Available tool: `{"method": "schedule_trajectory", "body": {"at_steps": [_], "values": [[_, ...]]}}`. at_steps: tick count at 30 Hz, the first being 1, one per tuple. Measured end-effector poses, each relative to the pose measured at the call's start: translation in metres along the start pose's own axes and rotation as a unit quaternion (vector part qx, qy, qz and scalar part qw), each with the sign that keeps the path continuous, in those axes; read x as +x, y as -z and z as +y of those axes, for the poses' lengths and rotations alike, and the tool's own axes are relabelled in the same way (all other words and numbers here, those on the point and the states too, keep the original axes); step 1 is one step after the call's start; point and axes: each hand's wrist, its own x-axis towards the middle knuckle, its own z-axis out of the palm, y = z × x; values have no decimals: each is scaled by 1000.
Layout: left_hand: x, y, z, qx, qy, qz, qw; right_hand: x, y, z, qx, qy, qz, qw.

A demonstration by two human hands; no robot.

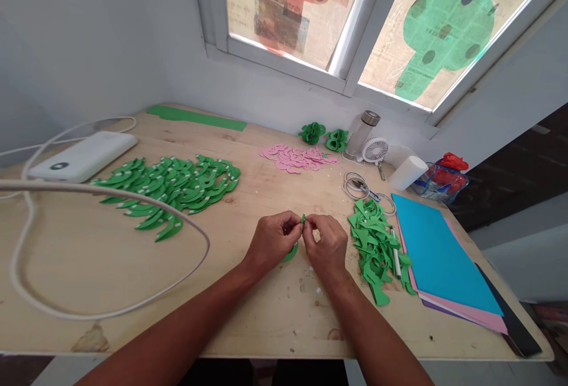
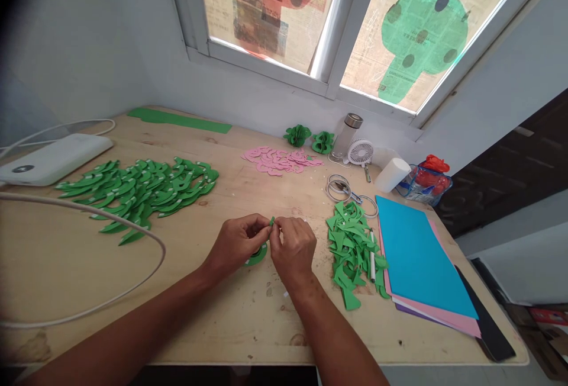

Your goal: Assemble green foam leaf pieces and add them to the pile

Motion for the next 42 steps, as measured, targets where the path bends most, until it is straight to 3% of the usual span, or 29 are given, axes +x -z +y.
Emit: {"method": "schedule_trajectory", "body": {"at_steps": [7,11,15,21,26,31,34,37,42], "values": [[4,0,-2,-123,80,-5,989,0,1,8,20,-56,11,998],[7,2,0,-175,122,5,977,1,2,13,23,-97,-14,995],[7,3,1,-212,145,12,966,3,4,10,128,-149,-52,979],[10,5,-1,-252,149,-2,956,0,2,6,302,-233,-159,911],[10,6,-1,-298,159,-20,941,-1,-4,6,422,-292,-162,843],[10,13,2,-405,193,-77,890,1,0,5,492,-317,-161,795],[11,20,3,-459,201,-133,855,1,2,5,546,-326,-174,752],[11,24,2,-479,197,-175,837,0,4,4,586,-330,-190,715],[11,24,-1,-488,202,-181,830,0,5,2,601,-332,-206,697]]}}
